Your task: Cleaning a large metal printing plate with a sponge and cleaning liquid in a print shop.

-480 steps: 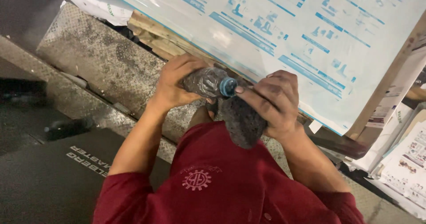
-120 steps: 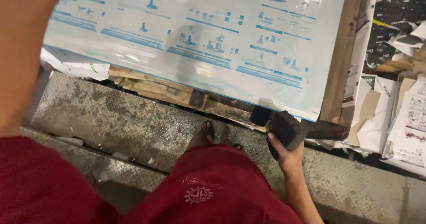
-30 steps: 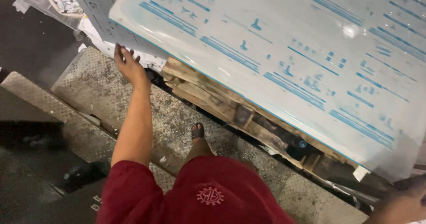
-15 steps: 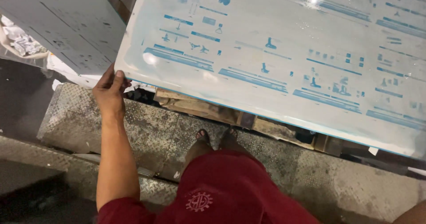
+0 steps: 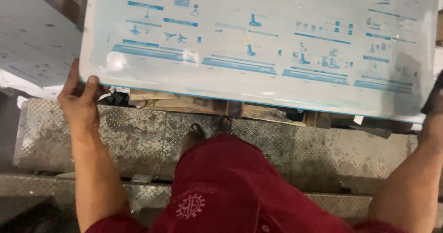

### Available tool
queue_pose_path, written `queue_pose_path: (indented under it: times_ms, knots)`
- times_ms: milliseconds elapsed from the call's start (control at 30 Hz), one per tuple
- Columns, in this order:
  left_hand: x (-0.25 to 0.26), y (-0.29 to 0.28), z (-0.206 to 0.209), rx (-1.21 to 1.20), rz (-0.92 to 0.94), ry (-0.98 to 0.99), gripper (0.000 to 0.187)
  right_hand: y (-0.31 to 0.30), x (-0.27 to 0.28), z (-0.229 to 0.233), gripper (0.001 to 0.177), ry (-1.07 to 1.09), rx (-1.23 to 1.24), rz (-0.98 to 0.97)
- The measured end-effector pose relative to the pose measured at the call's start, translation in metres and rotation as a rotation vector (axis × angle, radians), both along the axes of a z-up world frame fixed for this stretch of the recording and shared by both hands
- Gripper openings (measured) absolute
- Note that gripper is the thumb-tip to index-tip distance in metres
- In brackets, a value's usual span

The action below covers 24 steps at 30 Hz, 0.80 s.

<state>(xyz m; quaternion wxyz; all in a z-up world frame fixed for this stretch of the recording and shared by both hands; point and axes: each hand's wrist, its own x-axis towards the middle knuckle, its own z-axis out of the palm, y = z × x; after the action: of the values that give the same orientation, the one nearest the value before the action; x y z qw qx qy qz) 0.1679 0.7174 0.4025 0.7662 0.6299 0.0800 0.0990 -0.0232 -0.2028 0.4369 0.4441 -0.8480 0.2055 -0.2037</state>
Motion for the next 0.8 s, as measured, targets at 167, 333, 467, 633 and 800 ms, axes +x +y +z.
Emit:
queue_pose_path:
  times_ms: [167,333,467,633,800]
  knots:
    - [-0.003,-0.015,0.024,0.066,0.025,0.055,0.052,0.045,0.078,0.029,0.053,-0.030,-0.223,-0.109]
    - [-0.001,-0.015,0.042,0.212,-0.001,0.097,0.052,0.060,0.190,-0.003,0.061,0.151,-0.774,-0.260]
    - [0.003,-0.007,0.037,0.255,-0.022,0.107,0.051,0.120,0.293,-0.030,0.050,0.223,-0.728,-0.348]
    - [0.004,-0.002,0.027,0.182,-0.065,0.069,0.054,0.325,0.423,-0.049,0.045,-0.035,-0.849,-0.075]
    - [0.000,-0.006,0.023,0.135,-0.059,0.100,0.055,0.594,0.410,0.008,0.048,-0.038,-0.713,0.508]
